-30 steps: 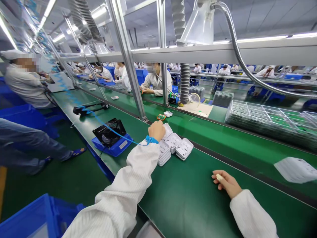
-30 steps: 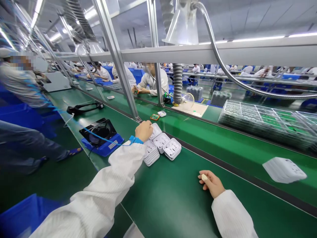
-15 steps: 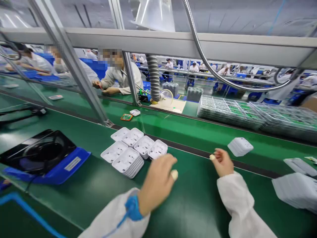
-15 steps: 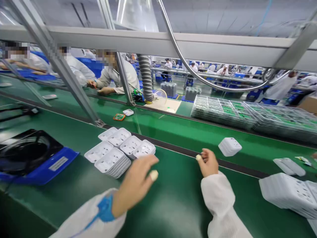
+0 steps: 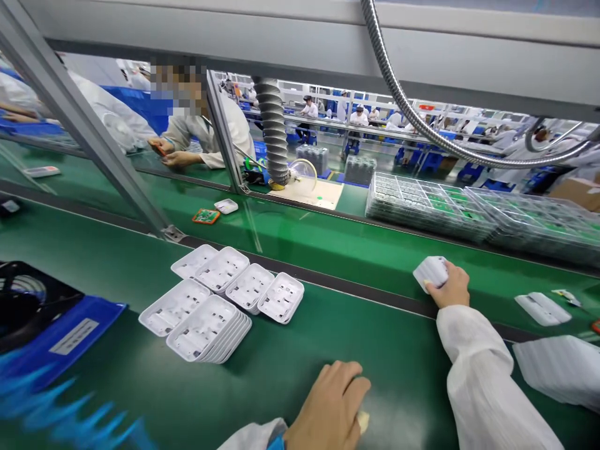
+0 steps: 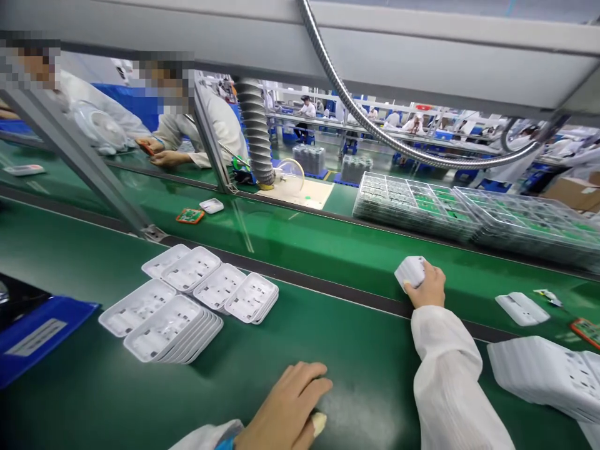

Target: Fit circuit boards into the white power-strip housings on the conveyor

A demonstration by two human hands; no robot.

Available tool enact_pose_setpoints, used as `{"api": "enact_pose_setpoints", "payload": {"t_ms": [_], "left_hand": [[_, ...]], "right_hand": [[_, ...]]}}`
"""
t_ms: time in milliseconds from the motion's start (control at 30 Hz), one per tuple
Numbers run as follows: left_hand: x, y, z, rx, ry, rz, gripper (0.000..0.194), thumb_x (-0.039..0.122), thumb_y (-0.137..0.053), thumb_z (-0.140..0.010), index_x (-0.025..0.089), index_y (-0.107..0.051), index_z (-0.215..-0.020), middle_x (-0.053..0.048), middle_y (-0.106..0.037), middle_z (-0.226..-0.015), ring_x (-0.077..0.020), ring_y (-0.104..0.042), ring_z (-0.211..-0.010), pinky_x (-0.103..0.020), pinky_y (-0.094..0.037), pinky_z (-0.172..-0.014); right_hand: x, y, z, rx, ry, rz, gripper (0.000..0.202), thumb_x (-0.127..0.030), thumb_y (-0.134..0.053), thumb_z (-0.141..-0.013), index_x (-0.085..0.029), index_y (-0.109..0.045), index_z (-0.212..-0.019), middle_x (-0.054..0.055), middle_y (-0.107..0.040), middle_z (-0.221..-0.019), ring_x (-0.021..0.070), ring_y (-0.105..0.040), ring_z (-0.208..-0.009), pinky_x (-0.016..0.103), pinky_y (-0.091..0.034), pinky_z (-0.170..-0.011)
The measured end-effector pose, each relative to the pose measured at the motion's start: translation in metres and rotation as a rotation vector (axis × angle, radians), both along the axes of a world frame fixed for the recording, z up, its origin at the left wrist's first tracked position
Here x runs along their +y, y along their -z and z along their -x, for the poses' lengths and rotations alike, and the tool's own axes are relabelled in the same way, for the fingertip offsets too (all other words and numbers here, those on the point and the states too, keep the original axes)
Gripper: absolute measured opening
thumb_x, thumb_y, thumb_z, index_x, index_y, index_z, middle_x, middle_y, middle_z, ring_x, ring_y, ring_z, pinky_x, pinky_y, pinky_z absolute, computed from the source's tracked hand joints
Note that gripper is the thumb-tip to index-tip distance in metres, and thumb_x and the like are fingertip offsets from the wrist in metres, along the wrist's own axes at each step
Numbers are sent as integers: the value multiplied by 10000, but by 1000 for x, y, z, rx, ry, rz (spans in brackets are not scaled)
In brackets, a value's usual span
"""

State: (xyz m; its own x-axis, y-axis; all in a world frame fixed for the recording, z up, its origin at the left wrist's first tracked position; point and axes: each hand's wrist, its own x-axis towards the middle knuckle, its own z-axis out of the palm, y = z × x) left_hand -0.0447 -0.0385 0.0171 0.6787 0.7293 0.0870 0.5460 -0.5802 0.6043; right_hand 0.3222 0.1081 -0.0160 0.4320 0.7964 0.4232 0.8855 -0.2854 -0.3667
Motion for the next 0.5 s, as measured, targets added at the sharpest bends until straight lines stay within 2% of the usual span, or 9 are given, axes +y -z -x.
{"api": "enact_pose_setpoints", "payload": {"t_ms": [167,267,333,367,433,500], "left_hand": [[0,-4,3,-30,-33,-22,425,67,-432,-731,216,-480,-1126,-82,-499,-1191,-238,-481,-1005,-411,-405,-885],[1,-10,8,-55,-109,-64,507,77,-407,-777,229,-400,-1260,-91,-454,-1277,-252,-450,-1107,-434,-382,-943],[1,-14,11,-80,-158,-113,586,95,-416,-795,228,-294,-1352,-101,-364,-1373,-275,-371,-1214,-461,-342,-993],[2,-17,12,-94,-168,-139,624,103,-430,-794,223,-247,-1379,-106,-301,-1419,-289,-312,-1263,-474,-315,-1016],[1,-19,16,-131,-151,-172,688,97,-460,-766,209,-210,-1397,-110,-191,-1471,-312,-203,-1323,-494,-256,-1053],[0,-17,20,-201,-95,-136,701,73,-470,-723,196,-250,-1377,-112,-210,-1461,-300,-224,-1318,-468,-247,-1067]], "right_hand": [[-7,-31,16,99,-21,-102,745,-408,-624,-607,-148,-388,-1265,165,-436,-1189,342,-334,-1204,456,-367,-916],[-30,-47,48,289,-79,-92,807,-421,-680,-568,-159,-379,-1269,163,-444,-1229,346,-406,-1153,485,-345,-941],[-56,-49,83,567,-266,28,836,-424,-710,-551,-198,-354,-1273,137,-461,-1241,316,-478,-1082,480,-378,-916],[-71,-47,102,756,-435,128,826,-422,-713,-560,-208,-345,-1268,129,-474,-1237,295,-497,-1064,451,-410,-892],[-101,-41,139,1084,-748,436,759,-427,-726,-566,-228,-388,-1216,110,-512,-1198,266,-537,-999,386,-481,-770],[-126,-36,169,1275,-881,705,653,-491,-674,-636,-227,-436,-1183,90,-578,-1063,237,-575,-880,335,-495,-628]]}}
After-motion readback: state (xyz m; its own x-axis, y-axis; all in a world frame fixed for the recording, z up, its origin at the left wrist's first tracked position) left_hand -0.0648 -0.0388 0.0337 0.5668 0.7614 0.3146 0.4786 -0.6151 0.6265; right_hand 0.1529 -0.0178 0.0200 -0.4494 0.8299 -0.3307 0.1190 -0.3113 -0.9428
